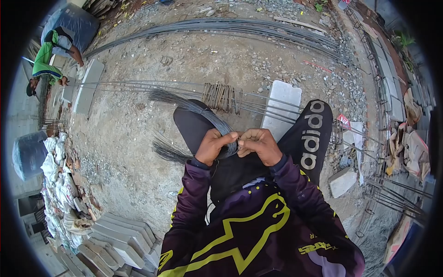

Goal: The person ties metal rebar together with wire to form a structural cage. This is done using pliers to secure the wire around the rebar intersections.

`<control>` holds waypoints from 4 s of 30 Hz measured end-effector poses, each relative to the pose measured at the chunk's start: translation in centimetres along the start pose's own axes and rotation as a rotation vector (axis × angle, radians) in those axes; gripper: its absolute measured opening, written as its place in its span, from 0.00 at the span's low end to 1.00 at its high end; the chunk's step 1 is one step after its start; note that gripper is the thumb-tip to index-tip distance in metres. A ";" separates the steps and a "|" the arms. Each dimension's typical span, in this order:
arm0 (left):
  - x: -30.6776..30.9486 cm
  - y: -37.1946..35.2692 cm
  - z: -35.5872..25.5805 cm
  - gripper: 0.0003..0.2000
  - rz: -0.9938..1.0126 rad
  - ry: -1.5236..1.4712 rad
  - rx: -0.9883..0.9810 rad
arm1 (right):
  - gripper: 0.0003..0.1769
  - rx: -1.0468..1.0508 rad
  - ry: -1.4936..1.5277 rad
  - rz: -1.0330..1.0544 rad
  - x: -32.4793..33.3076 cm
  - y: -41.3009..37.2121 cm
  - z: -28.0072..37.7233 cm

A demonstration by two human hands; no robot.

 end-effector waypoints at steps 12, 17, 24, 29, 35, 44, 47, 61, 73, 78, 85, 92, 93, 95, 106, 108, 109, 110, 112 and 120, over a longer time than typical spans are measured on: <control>-0.1 0.2 -0.2 0.16 0.016 0.009 -0.004 | 0.05 0.051 -0.067 0.018 0.3 -0.5 -0.4; -0.9 -0.1 -0.5 0.13 0.041 -0.056 0.004 | 0.04 0.078 0.070 0.064 0.0 -1.9 -1.0; 1.1 1.1 2.8 0.13 0.067 0.017 0.052 | 0.08 -0.074 0.277 0.133 -1.0 -2.1 0.0; 1.0 0.8 1.9 0.16 0.025 0.122 0.055 | 0.15 -0.207 0.326 0.139 -1.9 -2.5 0.1; 1.6 0.5 0.9 0.15 -0.039 -0.046 -0.006 | 0.21 -0.088 0.361 -0.054 -0.7 -5.8 0.9; 2.4 -0.2 0.2 0.11 -0.151 -0.230 -0.061 | 0.13 0.651 0.226 -0.316 20.0 -28.9 14.9; 3.2 -2.4 -3.3 0.09 -0.331 -0.345 -0.126 | 0.11 0.966 0.153 -0.687 29.2 -41.2 18.5; 21.3 -8.2 2.4 0.15 -0.704 0.000 0.011 | 0.20 1.050 0.157 -0.080 15.2 -27.0 22.6; -6.6 -4.2 -10.0 0.23 0.117 0.088 -0.582 | 0.05 0.960 -1.173 -0.271 -1.2 -13.0 14.7; -11.7 2.0 -8.1 0.13 -0.082 -0.348 -0.418 | 0.14 0.807 -1.508 -0.273 -2.2 -11.0 12.3; -10.2 8.0 -9.5 0.15 -0.298 -0.933 -0.440 | 0.12 0.756 -1.912 -0.545 -0.8 -17.6 12.9; -10.1 10.9 -10.7 0.22 -0.207 -0.927 -0.551 | 0.08 0.180 -1.615 -0.601 2.1 -25.9 9.1; -11.0 10.6 -10.5 0.22 -0.167 -0.929 -0.544 | 0.10 0.093 -1.359 -0.647 3.2 -26.3 6.6; -13.0 9.9 -9.6 0.23 -0.066 -0.923 -0.507 | 0.14 -0.085 -1.030 -0.637 5.1 -26.3 1.7; -23.6 2.0 -4.9 0.13 0.435 -0.808 -0.095 | 0.18 0.657 -0.875 -0.818 3.3 -22.7 15.2; -24.2 1.4 -4.9 0.12 0.448 -0.784 -0.064 | 0.18 0.789 -0.952 -0.759 2.7 -20.9 17.2; -24.4 1.1 -5.1 0.11 0.444 -0.761 -0.052 | 0.19 0.853 -0.994 -0.720 2.6 -20.4 17.8; -24.6 1.0 -5.1 0.11 0.451 -0.760 -0.052 | 0.19 0.833 -1.002 -0.709 2.8 -20.1 18.1; -24.8 1.0 -5.2 0.11 0.453 -0.765 -0.055 | 0.19 0.789 -1.022 -0.675 3.2 -19.5 18.5; -26.0 1.4 -4.2 0.11 0.519 -0.746 0.015 | 0.17 0.695 -0.961 -0.624 5.0 -20.7 18.1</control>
Point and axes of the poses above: each hand's wrist, its own y-axis towards the middle knuckle, its own x-axis out of the back of the hand, z = x × y, the point moved 3 cm from there along y, towards the middle knuckle, and after that the axes turned 6 degrees about -x, right-handed, at the moved point
